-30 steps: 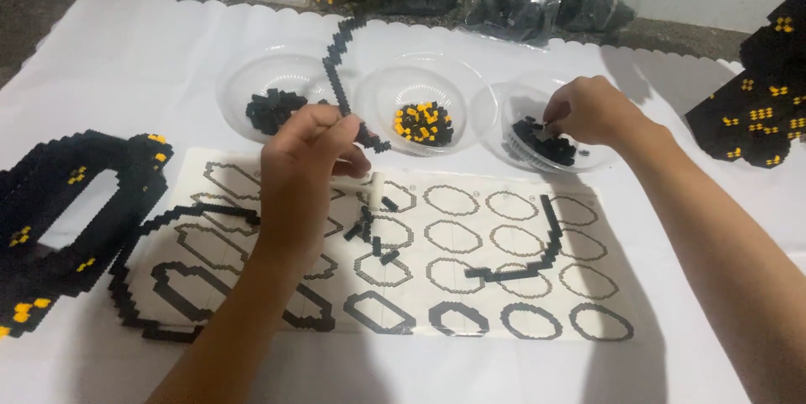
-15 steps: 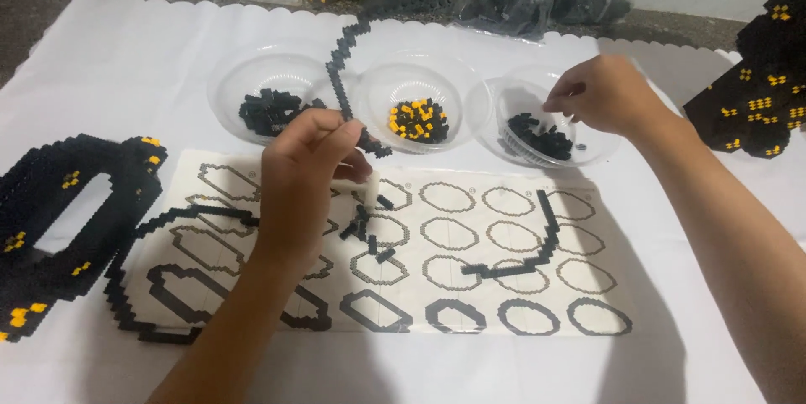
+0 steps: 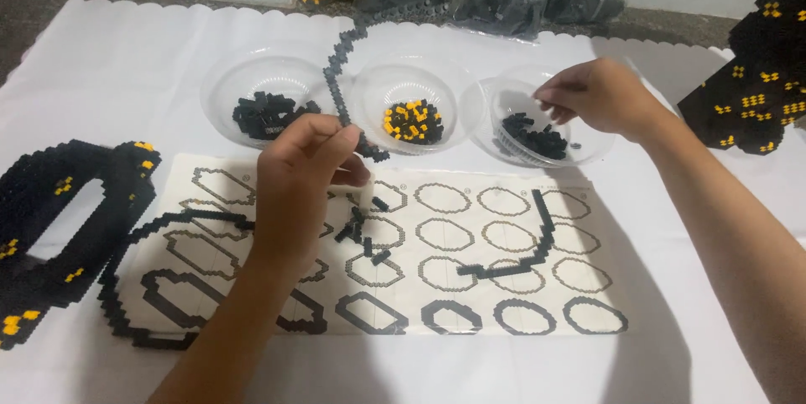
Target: Assembling a toy by connecting small interlocking plastic pieces while following a template.
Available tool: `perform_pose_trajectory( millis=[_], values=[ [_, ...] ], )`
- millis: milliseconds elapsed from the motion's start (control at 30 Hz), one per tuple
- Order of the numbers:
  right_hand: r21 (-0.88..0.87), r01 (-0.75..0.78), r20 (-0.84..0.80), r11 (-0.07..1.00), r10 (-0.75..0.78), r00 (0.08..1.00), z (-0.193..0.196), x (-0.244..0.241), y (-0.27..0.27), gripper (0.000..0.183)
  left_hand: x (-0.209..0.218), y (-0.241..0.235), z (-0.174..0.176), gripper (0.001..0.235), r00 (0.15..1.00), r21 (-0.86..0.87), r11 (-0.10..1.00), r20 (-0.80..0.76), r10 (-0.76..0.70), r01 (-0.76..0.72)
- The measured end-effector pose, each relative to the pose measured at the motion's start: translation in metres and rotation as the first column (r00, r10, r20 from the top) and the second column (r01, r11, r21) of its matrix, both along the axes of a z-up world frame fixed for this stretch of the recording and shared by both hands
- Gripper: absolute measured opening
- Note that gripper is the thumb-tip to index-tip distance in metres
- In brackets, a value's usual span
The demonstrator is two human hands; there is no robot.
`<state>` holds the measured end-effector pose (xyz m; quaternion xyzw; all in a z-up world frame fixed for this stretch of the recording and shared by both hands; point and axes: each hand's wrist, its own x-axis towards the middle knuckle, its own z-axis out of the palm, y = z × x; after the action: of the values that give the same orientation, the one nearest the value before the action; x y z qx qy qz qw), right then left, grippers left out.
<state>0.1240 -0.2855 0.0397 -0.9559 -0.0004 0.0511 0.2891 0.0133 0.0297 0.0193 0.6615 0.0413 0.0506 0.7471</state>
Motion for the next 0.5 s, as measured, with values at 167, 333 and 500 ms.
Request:
perform_pose_trajectory(
  millis=[167, 333, 500],
  values=[
    [0.122, 0.041, -0.124, 0.992, -0.026, 0.992, 0.007, -0.005, 0.001, 0.017, 0.002, 0.001, -0.004, 0.015, 1.0, -0.006, 1.0, 0.01, 0.001, -0.001],
    [0.062, 0.043, -0.168, 0.997, -0.032, 0.985, 0.019, -0.019, 0.009, 0.025, 0.0, -0.001, -0.001, 0.015, 1.0, -0.016, 1.0, -0.005, -0.014, 0.014],
    [0.171, -0.061, 0.059, 0.983, 0.051, 0.997, 0.034, -0.066, 0.045, 0.018, -0.001, -0.002, -0.004, 0.013, 0.991, 0.0, 0.994, 0.08, -0.106, 0.106]
  ],
)
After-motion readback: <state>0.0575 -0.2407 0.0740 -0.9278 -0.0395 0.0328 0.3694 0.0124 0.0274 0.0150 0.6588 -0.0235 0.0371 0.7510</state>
